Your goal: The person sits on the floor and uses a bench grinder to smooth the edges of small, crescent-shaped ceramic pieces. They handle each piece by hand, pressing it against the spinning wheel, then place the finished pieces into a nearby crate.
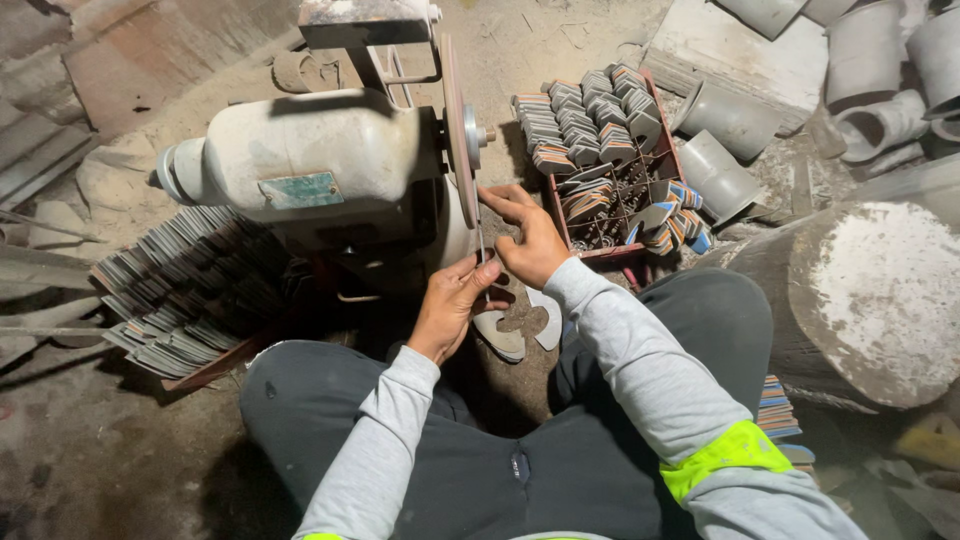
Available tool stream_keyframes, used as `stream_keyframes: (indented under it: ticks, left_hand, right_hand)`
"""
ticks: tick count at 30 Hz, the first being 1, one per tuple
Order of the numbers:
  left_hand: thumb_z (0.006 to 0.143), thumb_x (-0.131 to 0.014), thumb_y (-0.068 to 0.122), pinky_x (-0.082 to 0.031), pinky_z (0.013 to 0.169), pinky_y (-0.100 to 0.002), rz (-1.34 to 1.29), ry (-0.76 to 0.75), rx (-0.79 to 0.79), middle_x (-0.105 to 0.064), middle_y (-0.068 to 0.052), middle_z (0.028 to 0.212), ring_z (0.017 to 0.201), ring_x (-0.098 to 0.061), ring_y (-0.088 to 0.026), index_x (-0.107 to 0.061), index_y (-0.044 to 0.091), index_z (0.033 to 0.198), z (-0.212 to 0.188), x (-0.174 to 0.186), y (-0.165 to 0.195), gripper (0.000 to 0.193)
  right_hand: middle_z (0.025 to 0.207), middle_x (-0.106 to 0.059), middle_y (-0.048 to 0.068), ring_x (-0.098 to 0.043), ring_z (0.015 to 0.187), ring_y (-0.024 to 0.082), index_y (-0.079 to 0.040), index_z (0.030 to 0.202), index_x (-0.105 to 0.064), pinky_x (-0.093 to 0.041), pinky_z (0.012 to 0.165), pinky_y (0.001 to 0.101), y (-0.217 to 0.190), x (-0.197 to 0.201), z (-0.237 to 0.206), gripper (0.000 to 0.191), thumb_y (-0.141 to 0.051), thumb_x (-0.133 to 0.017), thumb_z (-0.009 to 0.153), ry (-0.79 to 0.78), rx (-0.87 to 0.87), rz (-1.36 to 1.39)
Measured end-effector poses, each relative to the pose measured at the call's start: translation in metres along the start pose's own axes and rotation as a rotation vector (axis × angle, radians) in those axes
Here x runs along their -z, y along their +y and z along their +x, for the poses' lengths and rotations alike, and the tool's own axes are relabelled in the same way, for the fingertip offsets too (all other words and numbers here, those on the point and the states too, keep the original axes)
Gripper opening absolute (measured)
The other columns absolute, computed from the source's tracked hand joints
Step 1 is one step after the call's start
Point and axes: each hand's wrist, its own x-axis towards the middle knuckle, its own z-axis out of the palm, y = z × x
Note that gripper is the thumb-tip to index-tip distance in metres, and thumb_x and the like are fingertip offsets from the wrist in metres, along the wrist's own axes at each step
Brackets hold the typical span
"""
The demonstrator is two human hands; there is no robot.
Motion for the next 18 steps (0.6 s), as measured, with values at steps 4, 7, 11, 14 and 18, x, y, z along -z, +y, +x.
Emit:
stream_keyframes:
  ticks: [4,7,11,14,18]
  left_hand:
    - [0.092,-0.076,0.028,-0.061,0.076,-0.031,0.042,-0.023,-0.061,-0.070,-0.005,0.105,0.089,-0.070,-0.014,-0.058,-0.004,0.136,-0.034,-0.017,-0.019,0.057]
    - [0.083,-0.086,0.026,-0.057,0.072,-0.030,0.454,0.096,-0.125,-0.069,-0.008,0.098,0.081,-0.067,-0.017,-0.052,-0.004,0.139,-0.063,-0.029,-0.024,0.072]
    - [0.071,-0.095,0.029,-0.053,0.061,-0.031,1.035,0.347,-0.040,-0.068,-0.013,0.081,0.065,-0.063,-0.021,-0.049,-0.003,0.141,-0.078,-0.030,-0.016,0.090]
    - [0.078,-0.089,0.024,-0.056,0.064,-0.028,0.532,0.130,-0.130,-0.071,-0.008,0.092,0.075,-0.068,-0.016,-0.049,-0.003,0.139,-0.069,-0.027,-0.013,0.077]
    - [0.089,-0.079,0.028,-0.057,0.062,-0.027,0.109,-0.049,-0.038,-0.072,-0.007,0.096,0.070,-0.067,-0.015,-0.059,-0.006,0.132,-0.044,-0.006,-0.006,0.059]
  right_hand:
    - [0.134,-0.062,0.019,-0.060,0.128,0.032,-0.001,0.140,-0.062,-0.044,0.113,0.0375,-0.013,0.012,-0.037,0.068,0.004,-0.052,0.073,-0.072,0.012,-0.032]
    - [0.129,-0.069,0.014,-0.066,0.108,0.021,0.000,0.137,-0.063,-0.050,0.095,0.0342,-0.012,0.032,-0.057,0.062,0.005,-0.051,0.076,-0.244,-0.273,0.180]
    - [0.128,-0.068,0.008,-0.063,0.117,0.013,0.003,0.136,-0.059,-0.050,0.101,0.0268,-0.008,0.036,-0.068,0.058,0.007,-0.053,0.079,-0.227,-0.258,0.294]
    - [0.121,-0.072,0.014,-0.064,0.109,0.019,0.001,0.139,-0.059,-0.052,0.094,0.0307,-0.008,0.022,-0.064,0.060,0.004,-0.050,0.080,-0.204,-0.333,0.310]
    - [0.132,-0.064,0.021,-0.063,0.125,0.032,0.002,0.139,-0.059,-0.046,0.110,0.0370,-0.008,-0.002,-0.040,0.062,0.002,-0.055,0.077,-0.073,-0.019,-0.019]
